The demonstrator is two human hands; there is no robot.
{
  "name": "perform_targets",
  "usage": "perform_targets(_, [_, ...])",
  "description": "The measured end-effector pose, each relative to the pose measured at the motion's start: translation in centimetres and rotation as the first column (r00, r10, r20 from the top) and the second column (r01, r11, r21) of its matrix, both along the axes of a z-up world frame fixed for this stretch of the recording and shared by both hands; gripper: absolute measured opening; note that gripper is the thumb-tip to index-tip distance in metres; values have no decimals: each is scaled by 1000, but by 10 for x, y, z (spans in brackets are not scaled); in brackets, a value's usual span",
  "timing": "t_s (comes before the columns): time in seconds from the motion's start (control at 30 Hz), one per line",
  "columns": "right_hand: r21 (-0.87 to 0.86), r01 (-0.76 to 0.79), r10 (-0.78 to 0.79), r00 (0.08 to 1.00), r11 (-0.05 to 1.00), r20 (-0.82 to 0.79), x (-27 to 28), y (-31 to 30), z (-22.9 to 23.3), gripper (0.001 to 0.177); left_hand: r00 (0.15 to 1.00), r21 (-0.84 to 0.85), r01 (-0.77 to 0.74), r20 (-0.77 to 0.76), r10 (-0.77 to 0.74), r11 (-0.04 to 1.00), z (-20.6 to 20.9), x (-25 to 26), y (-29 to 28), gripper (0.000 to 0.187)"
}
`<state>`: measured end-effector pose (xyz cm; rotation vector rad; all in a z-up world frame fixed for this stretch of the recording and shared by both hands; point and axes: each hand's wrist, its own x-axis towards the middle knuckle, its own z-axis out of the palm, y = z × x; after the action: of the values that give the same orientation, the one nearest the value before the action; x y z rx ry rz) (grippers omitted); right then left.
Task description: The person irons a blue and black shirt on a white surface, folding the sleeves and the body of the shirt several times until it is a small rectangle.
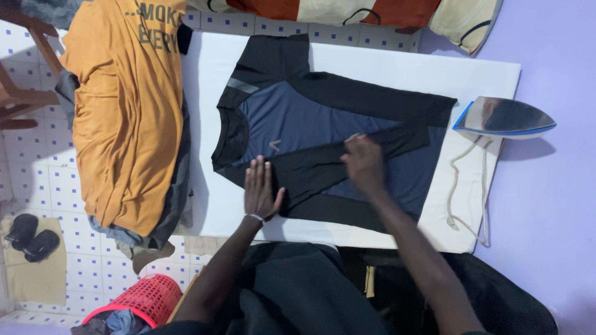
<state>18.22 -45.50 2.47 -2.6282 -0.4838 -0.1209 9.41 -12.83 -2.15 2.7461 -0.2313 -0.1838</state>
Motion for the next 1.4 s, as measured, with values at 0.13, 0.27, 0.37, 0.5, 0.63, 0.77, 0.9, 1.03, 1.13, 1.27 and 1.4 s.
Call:
perform_targets(0.13, [-103,-86,79,995,991,-66,-19,40,-17,56,988,11,153,-22,-153,988,-2,17,-38,82])
perform_targets(0.27, [-147,-99,74,983,984,-166,-22,42,-30,67,969,1,249,-7,-249,969,-5,21,-55,78])
perform_targets(0.37, [-200,-119,78,977,973,-198,-24,31,-41,74,966,-19,254,-39,-255,967,-7,20,-52,80])
perform_targets(0.5, [-221,-119,74,977,968,-200,-23,4,-56,81,991,-7,135,-3,-135,991,-8,14,-36,79])
perform_targets(0.63, [-254,43,-79,988,966,-135,-11,-45,-53,85,1000,31,-26,4,26,999,-9,9,-16,80])
perform_targets(0.77, [-279,186,-238,957,942,-166,9,-103,-41,82,997,63,-80,23,79,995,-13,2,4,82])
perform_targets(0.9, [-253,264,-302,945,931,-127,22,-131,-35,77,993,75,-114,11,114,991,-11,0,12,83])
perform_targets(1.03, [-287,282,-317,945,915,-82,21,-127,-30,71,992,97,-126,-18,129,987,-5,-1,12,85])
perform_targets(1.13, [-248,317,-321,947,915,24,10,-120,-23,63,995,61,-87,60,83,994,-2,2,7,87])
perform_targets(1.27, [-268,196,-205,979,943,-5,0,-113,-23,53,982,-58,185,-32,-187,981,6,13,-26,78])
perform_targets(1.4, [-174,140,-144,990,975,-12,1,-115,-19,47,810,-186,350,-433,-396,918,13,27,-85,36])
